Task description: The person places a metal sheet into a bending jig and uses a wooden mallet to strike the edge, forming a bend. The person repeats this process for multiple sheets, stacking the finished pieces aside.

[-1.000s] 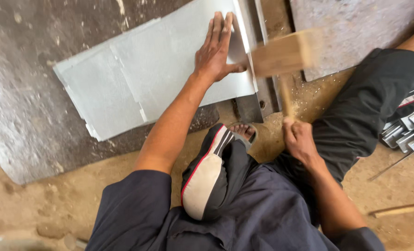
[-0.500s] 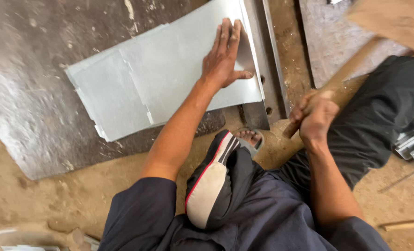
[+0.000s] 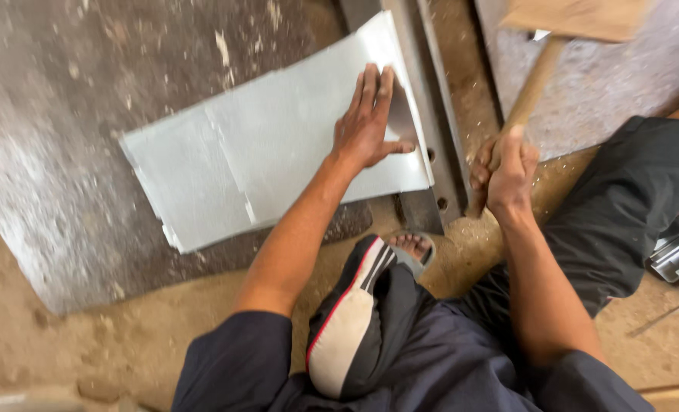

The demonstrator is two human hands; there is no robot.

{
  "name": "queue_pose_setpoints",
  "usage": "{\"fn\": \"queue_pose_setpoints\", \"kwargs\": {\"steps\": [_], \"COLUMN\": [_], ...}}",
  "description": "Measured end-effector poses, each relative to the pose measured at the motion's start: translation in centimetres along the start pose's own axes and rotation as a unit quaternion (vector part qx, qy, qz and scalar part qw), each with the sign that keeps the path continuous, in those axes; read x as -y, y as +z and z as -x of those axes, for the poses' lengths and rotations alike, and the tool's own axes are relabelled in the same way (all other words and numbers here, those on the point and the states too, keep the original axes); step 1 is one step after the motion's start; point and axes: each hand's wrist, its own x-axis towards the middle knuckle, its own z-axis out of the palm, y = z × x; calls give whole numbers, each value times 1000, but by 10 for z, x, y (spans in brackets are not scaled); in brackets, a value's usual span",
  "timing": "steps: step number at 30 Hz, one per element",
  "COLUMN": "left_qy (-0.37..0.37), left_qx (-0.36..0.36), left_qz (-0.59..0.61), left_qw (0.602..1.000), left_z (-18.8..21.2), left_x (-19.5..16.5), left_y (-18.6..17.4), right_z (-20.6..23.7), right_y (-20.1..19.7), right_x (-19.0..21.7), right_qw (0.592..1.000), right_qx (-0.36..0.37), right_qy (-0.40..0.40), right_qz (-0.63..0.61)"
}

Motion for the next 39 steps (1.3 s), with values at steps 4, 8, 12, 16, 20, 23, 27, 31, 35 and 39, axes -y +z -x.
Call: {"fn": "queue_pose_setpoints", "kwargs": {"steps": [4,8,12,16,20,23,27,31,35,39], "left_qy": [4,-18,-18,-3,16,29,18,52,54,57], "left_qx": [-6,10,10,-4,-3,-19,-12,-50,-44,-50], "left_qz": [-1,-2,-15,-19,-8,-14,-1,-15,-10,-32], "left_qw": [1000,1000,1000,1000,1000,999,1000,997,998,997], "left_z": [-3,-5,-5,-5,-4,-5,-3,-2,-4,-6], "left_x": [1,4,5,5,7,9,11,11,14,24], "left_y": [3,7,8,8,9,10,10,14,23,29], "right_z": [-17,-37,-48,-33,-4,16,35,56,80,102], "right_y": [2,7,15,12,-6,-22,-31,-31,-38,-52], "right_x": [-3,-2,5,1,-15,-21,-20,-20,-27,-37], "right_qw": [993,996,996,999,968,995,995,996,948,996], "right_qx": [10,-38,17,3,48,0,-4,-53,42,-43], "right_qy": [31,-13,-7,10,70,25,21,16,102,83], "right_qz": [113,-84,90,-30,237,-94,94,-74,299,-7]}}
